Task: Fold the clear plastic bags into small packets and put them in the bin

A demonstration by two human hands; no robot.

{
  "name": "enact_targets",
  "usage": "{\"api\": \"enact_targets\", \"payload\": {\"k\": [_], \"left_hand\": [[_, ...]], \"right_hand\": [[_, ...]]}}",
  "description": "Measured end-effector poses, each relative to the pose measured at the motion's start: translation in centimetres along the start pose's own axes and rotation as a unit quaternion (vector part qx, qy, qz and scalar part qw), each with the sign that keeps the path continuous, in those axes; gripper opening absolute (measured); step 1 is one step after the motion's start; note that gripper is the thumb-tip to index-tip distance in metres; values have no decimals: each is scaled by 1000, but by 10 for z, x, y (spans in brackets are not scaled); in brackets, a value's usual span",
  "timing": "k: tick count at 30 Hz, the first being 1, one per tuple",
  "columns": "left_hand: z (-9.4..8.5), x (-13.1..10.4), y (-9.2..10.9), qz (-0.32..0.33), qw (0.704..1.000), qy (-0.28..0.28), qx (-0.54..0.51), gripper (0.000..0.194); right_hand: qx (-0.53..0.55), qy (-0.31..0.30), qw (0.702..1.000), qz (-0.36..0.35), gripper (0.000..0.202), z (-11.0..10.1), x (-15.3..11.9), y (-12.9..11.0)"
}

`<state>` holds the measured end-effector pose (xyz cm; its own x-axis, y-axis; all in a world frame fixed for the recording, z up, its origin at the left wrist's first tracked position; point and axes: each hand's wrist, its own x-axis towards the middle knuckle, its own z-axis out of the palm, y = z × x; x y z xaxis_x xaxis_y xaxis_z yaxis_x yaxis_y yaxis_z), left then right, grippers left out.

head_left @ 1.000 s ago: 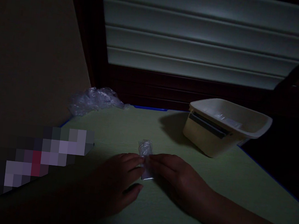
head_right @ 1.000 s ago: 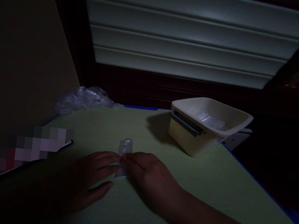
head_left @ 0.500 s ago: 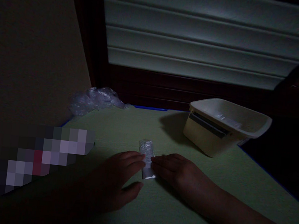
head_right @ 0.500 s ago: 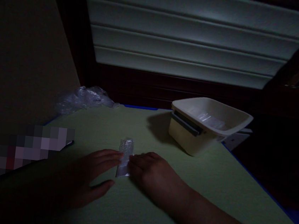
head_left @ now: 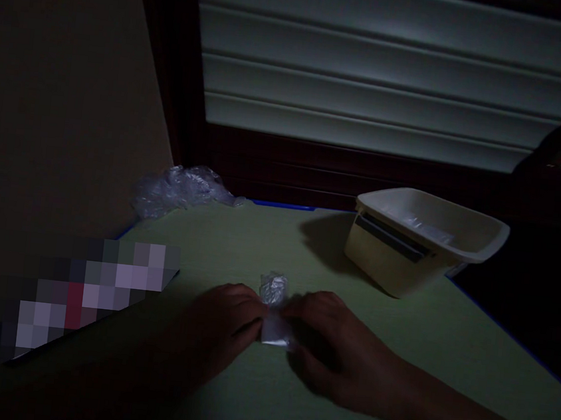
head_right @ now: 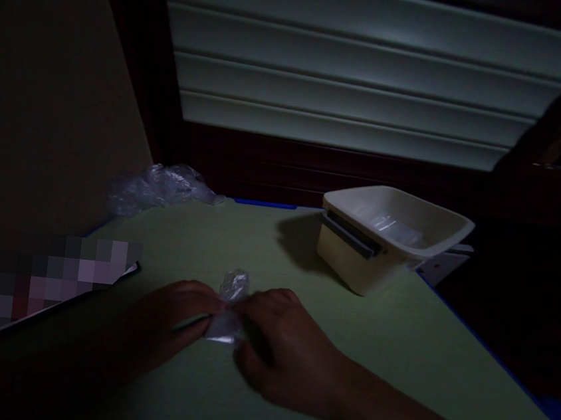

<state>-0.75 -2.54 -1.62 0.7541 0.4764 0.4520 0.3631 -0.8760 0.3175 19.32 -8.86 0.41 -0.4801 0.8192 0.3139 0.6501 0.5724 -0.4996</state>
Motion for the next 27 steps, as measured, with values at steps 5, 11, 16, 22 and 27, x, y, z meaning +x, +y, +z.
{"api": "enact_targets", "payload": {"k": [5,11,16,22,27], "left_hand": [[-3,3,2,-61,997,-10,-42,17],[-7,5,9,-125,988,-2,-94,12],[-7,7,13,-138,979,22,-150,4],[-5,6,12,-174,973,-4,-152,13],[0,0,6,-155,982,3,-104,23]], "right_hand": [[-19,-9,1000,15,32,1,-2,-2],[13,17,1000,8,24,1,-1,-1],[63,30,995,69,14,5,2,-4],[137,49,981,128,6,11,1,-4],[68,88,989,102,10,12,-4,-3]]}}
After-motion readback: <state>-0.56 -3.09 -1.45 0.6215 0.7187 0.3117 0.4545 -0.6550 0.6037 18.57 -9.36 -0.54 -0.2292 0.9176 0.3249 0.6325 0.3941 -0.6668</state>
